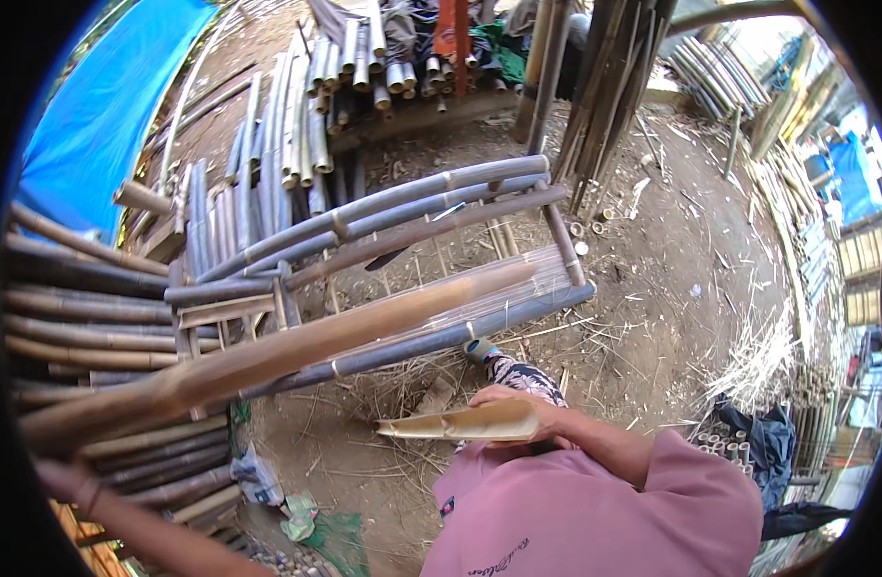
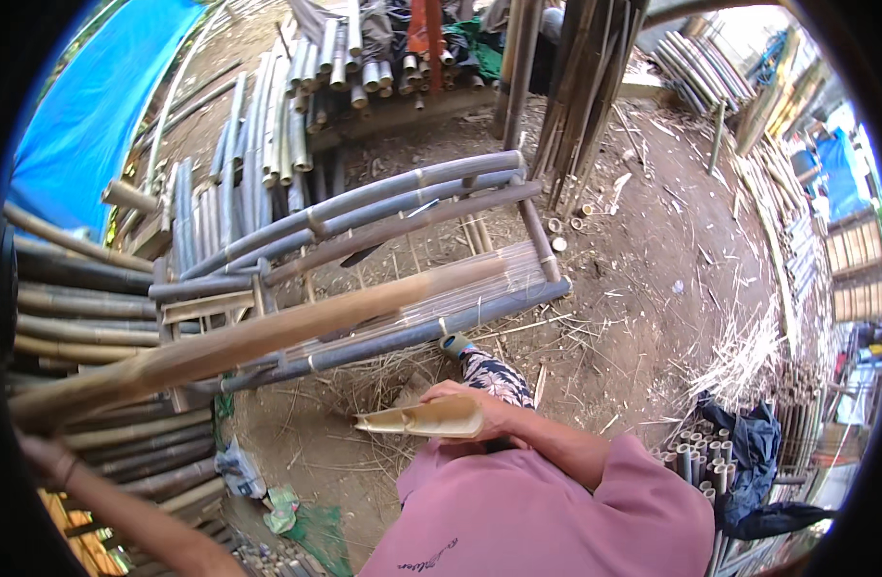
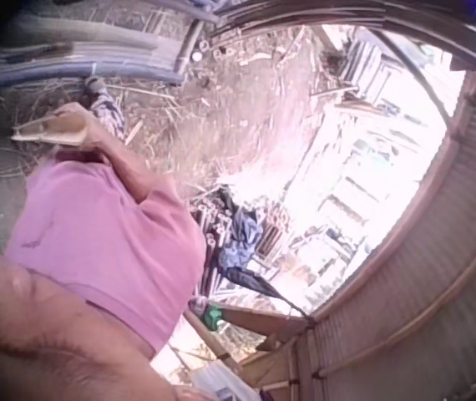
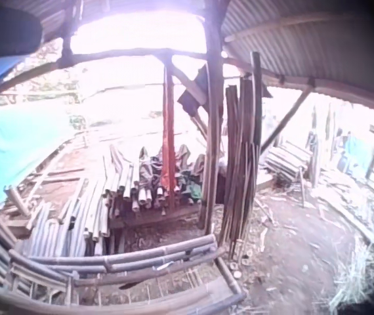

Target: The person constructs bamboo furniture, specifically a bench or chair, by using a large knife to notch and shave a bamboo pole and then fitting it into a pre-existing bamboo frame.

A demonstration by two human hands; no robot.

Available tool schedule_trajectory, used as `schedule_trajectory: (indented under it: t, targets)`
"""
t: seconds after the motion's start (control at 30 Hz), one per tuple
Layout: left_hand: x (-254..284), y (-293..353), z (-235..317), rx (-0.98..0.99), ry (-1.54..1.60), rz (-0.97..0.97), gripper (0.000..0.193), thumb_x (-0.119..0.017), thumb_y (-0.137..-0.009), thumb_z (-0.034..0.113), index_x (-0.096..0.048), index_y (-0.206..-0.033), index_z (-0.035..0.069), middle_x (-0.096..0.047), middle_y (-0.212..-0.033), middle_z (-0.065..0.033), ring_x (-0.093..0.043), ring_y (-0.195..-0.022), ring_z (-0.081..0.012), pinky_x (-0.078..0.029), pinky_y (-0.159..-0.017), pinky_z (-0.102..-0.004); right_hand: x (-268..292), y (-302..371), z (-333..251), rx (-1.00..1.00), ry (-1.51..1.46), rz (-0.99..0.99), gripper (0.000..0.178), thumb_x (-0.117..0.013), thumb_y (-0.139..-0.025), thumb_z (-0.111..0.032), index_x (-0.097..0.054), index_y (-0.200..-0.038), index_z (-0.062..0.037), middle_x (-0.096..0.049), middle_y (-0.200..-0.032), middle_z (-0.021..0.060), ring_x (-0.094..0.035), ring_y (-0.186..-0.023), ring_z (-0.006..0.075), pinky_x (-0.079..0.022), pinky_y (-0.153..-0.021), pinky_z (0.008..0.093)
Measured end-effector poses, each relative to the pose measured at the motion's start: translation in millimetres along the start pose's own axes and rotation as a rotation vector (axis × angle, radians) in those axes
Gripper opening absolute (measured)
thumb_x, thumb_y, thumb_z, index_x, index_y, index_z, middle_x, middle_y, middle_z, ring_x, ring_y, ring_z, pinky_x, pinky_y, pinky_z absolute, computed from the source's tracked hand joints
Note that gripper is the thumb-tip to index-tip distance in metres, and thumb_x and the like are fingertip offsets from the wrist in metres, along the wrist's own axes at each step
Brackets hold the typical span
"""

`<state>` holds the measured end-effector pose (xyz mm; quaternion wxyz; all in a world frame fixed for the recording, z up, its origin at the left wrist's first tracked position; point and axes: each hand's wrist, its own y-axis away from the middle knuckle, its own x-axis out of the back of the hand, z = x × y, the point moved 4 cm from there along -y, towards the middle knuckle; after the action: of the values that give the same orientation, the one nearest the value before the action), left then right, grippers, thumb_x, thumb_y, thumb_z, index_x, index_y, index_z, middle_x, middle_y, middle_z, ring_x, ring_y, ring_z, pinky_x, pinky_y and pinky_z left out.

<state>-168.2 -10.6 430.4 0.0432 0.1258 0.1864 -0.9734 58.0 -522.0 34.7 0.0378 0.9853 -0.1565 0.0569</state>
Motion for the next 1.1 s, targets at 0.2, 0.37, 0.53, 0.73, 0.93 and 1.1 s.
schedule_trajectory:
  t: [0.2, 0.37, 0.53, 0.73, 0.93, 1.1]
  targets:
    - [-136, 167, -371, 0.609, 0.068, -0.101, 0.089, -0.04, -0.086, 0.075, -0.033, -0.146, 0.011, -0.039, -0.147, -0.0155, -0.038, -0.134, -0.0359, -0.03, -0.11, -0.058, 57, -14, 28, -0.103, 0.007, 0.061, 0.066, -0.083, -0.07, -0.022, -0.053, -0.126, -0.0054, -0.053, -0.126, 0.0127, -0.052, -0.118, 0.0287, -0.043, -0.101, 0.038]
    - [-154, 247, -525, 0.718, -0.188, 0.234, 0.1, -0.055, -0.08, 0.074, -0.037, -0.143, -0.003, -0.04, -0.145, -0.017, -0.047, -0.127, -0.0313, -0.037, -0.108, -0.0476, 75, -14, 59, -0.057, 0.202, 0.066, 0.063, -0.083, -0.069, -0.024, -0.054, -0.122, -0.0037, -0.055, -0.123, 0.0133, -0.055, -0.113, 0.0314, -0.044, -0.098, 0.0391]
    - [-135, 285, -614, 0.908, -0.403, 0.42, 0.103, -0.061, -0.076, 0.073, -0.045, -0.129, -0.014, -0.049, -0.136, -0.0226, -0.055, -0.118, -0.0343, -0.045, -0.1, -0.0472, 97, -34, 79, -0.143, 0.16, 0.131, 0.069, -0.085, -0.067, -0.028, -0.053, -0.122, -0.0037, -0.055, -0.121, 0.014, -0.055, -0.113, 0.0313, -0.044, -0.097, 0.0402]
    - [-109, 258, -590, 0.897, -0.642, -0.324, 0.071, -0.053, -0.089, 0.062, -0.049, -0.131, 0.005, -0.055, -0.13, -0.012, -0.047, -0.124, -0.0274, -0.037, -0.1, -0.0441, 94, -101, 81, -0.06, 0.218, 0.015, 0.069, -0.086, -0.067, -0.03, -0.052, -0.121, -0.0043, -0.054, -0.119, 0.0142, -0.053, -0.112, 0.0316, -0.043, -0.096, 0.0446]
    - [-171, 322, -293, 0.389, -0.089, -1.188, 0.085, -0.047, -0.085, 0.073, -0.058, -0.124, -0.002, -0.057, -0.126, -0.0189, -0.053, -0.121, -0.031, -0.04, -0.103, -0.0416, 67, -244, 27, 0.014, 0.047, 0.071, 0.066, -0.083, -0.071, -0.023, -0.049, -0.123, -0.0003, -0.053, -0.12, 0.0174, -0.057, -0.105, 0.0333, -0.051, -0.089, 0.0393]
    - [-62, 271, -221, -0.005, -0.772, -0.32, 0.017, -0.066, -0.09, 0.018, -0.057, -0.095, 0.003, -0.056, -0.091, -0.0058, -0.051, -0.081, -0.0162, -0.043, -0.076, -0.0288, -56, -320, -32, 0.281, -0.331, -0.409, 0.08, -0.08, -0.075, -0.014, -0.036, -0.141, -0.0033, -0.046, -0.127, 0.0167, -0.056, -0.109, 0.0253, -0.053, -0.09, 0.0344]
